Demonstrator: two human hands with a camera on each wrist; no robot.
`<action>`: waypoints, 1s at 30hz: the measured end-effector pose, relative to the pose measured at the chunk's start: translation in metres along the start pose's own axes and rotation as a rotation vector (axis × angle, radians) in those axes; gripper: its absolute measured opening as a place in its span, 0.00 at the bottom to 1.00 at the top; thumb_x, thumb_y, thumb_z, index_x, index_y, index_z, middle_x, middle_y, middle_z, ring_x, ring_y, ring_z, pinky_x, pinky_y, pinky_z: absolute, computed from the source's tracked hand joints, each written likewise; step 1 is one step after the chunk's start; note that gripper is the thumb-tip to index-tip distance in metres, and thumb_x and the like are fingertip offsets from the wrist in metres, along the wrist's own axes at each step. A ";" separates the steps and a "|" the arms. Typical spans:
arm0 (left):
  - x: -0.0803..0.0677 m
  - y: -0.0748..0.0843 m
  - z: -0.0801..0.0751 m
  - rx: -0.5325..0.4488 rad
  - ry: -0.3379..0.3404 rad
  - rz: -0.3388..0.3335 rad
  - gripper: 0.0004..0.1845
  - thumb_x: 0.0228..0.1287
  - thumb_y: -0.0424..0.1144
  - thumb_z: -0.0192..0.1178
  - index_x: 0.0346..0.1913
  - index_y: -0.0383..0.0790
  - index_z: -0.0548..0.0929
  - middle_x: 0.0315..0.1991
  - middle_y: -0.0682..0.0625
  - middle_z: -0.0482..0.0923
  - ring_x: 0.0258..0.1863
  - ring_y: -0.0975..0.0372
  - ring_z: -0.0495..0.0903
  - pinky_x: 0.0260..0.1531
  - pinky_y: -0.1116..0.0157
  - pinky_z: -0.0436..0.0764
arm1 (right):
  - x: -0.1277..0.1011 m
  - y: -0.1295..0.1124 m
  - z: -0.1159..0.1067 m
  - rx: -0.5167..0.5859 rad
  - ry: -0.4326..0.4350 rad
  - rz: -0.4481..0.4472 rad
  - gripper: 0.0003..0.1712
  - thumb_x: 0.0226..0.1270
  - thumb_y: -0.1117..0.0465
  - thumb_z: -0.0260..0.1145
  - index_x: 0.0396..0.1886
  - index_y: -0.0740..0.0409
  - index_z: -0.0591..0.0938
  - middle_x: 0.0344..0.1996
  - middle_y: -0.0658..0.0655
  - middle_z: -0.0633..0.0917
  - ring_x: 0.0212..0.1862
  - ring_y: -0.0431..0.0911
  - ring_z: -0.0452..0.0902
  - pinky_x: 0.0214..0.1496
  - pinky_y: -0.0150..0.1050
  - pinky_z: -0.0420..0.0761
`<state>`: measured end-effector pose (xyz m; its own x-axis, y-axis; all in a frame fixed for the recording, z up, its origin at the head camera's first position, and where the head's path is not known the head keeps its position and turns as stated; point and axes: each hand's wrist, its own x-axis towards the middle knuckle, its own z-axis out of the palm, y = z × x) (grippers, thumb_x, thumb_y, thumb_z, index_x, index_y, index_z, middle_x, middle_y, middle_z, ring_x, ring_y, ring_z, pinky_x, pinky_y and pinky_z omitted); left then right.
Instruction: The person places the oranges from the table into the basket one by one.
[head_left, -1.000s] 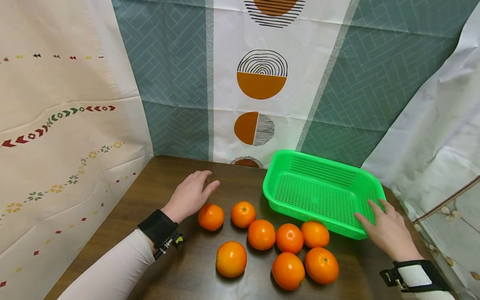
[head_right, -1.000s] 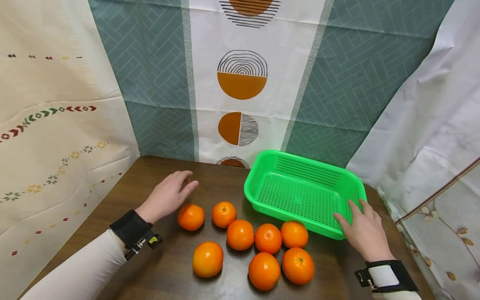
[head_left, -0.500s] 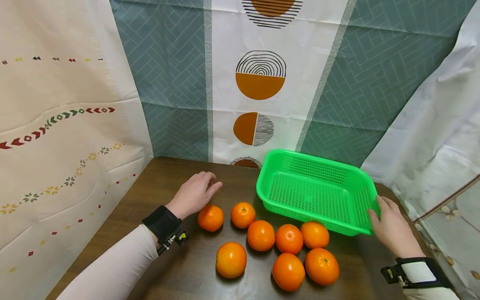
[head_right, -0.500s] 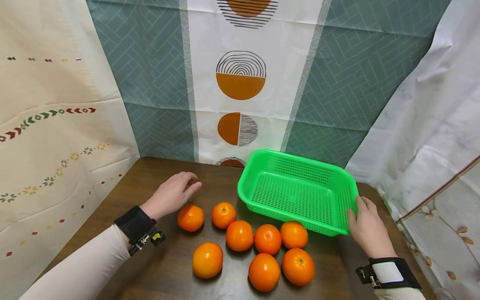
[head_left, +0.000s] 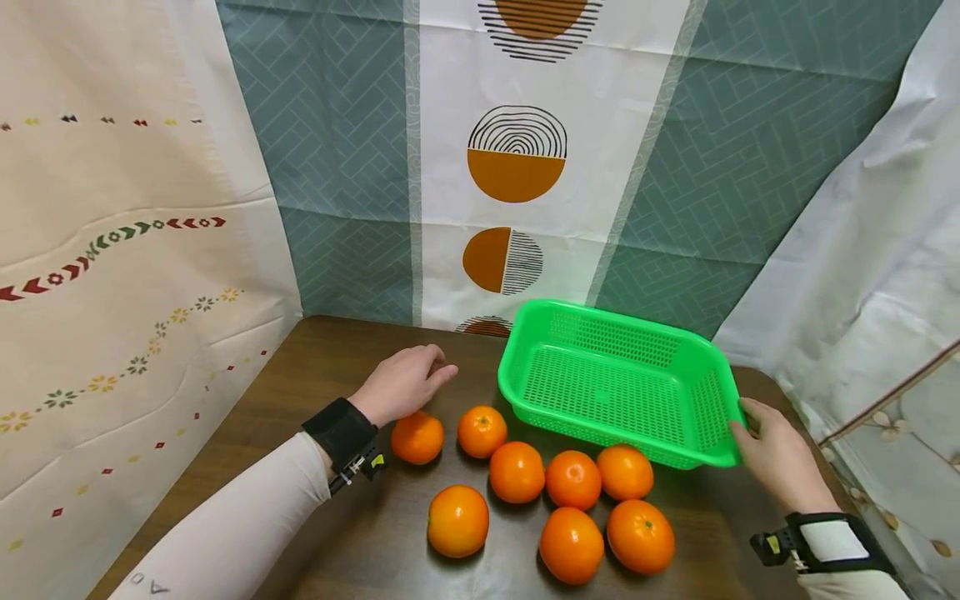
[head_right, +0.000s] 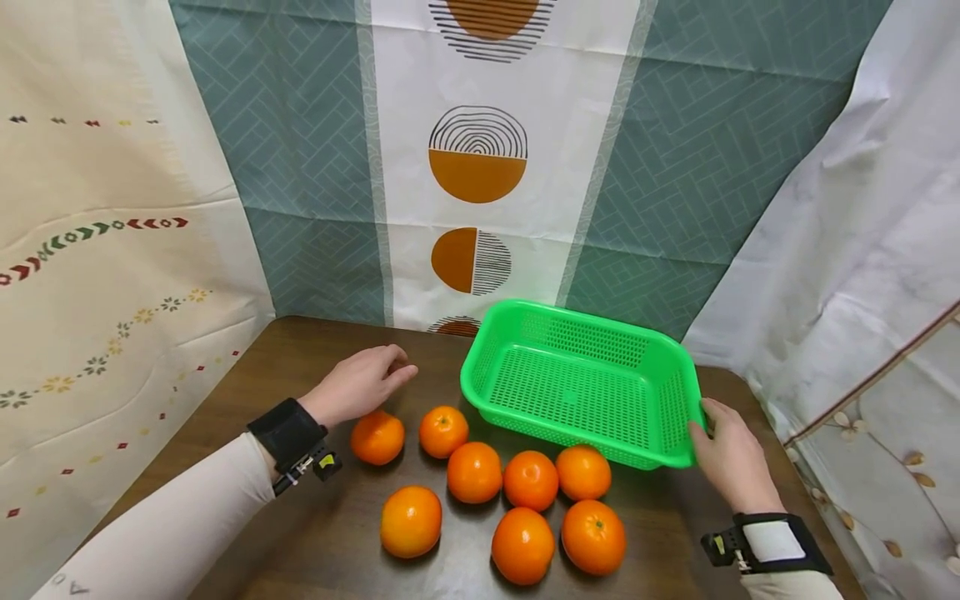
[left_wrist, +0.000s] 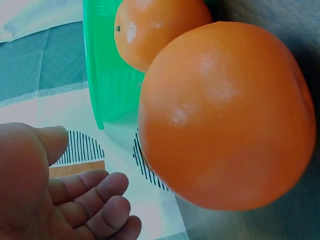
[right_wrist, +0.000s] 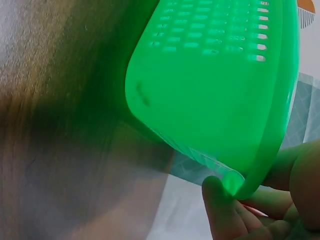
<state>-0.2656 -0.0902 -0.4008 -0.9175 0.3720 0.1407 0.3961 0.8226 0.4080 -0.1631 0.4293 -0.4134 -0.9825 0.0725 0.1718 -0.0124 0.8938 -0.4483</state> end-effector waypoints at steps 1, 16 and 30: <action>0.000 0.001 0.000 -0.001 -0.003 0.003 0.23 0.74 0.56 0.57 0.55 0.40 0.81 0.37 0.54 0.79 0.35 0.60 0.76 0.40 0.60 0.80 | 0.000 -0.001 0.000 0.012 -0.013 0.012 0.32 0.79 0.59 0.55 0.70 0.81 0.62 0.62 0.82 0.68 0.57 0.73 0.70 0.47 0.66 0.73; 0.006 0.023 0.004 0.009 -0.054 0.060 0.22 0.73 0.52 0.60 0.57 0.39 0.80 0.43 0.51 0.83 0.40 0.59 0.80 0.43 0.59 0.81 | 0.007 -0.022 0.006 0.092 -0.157 -0.052 0.37 0.81 0.55 0.54 0.76 0.76 0.55 0.64 0.81 0.70 0.58 0.68 0.76 0.50 0.59 0.79; 0.007 0.023 0.005 0.034 -0.051 0.037 0.16 0.72 0.50 0.61 0.47 0.40 0.81 0.31 0.53 0.76 0.31 0.59 0.73 0.33 0.61 0.74 | 0.022 -0.041 0.011 0.106 -0.217 -0.071 0.37 0.80 0.59 0.55 0.75 0.77 0.54 0.70 0.79 0.63 0.68 0.71 0.62 0.62 0.67 0.67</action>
<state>-0.2626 -0.0669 -0.3952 -0.8997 0.4229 0.1085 0.4312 0.8219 0.3722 -0.1865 0.3897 -0.4009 -0.9953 -0.0955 0.0187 -0.0907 0.8412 -0.5331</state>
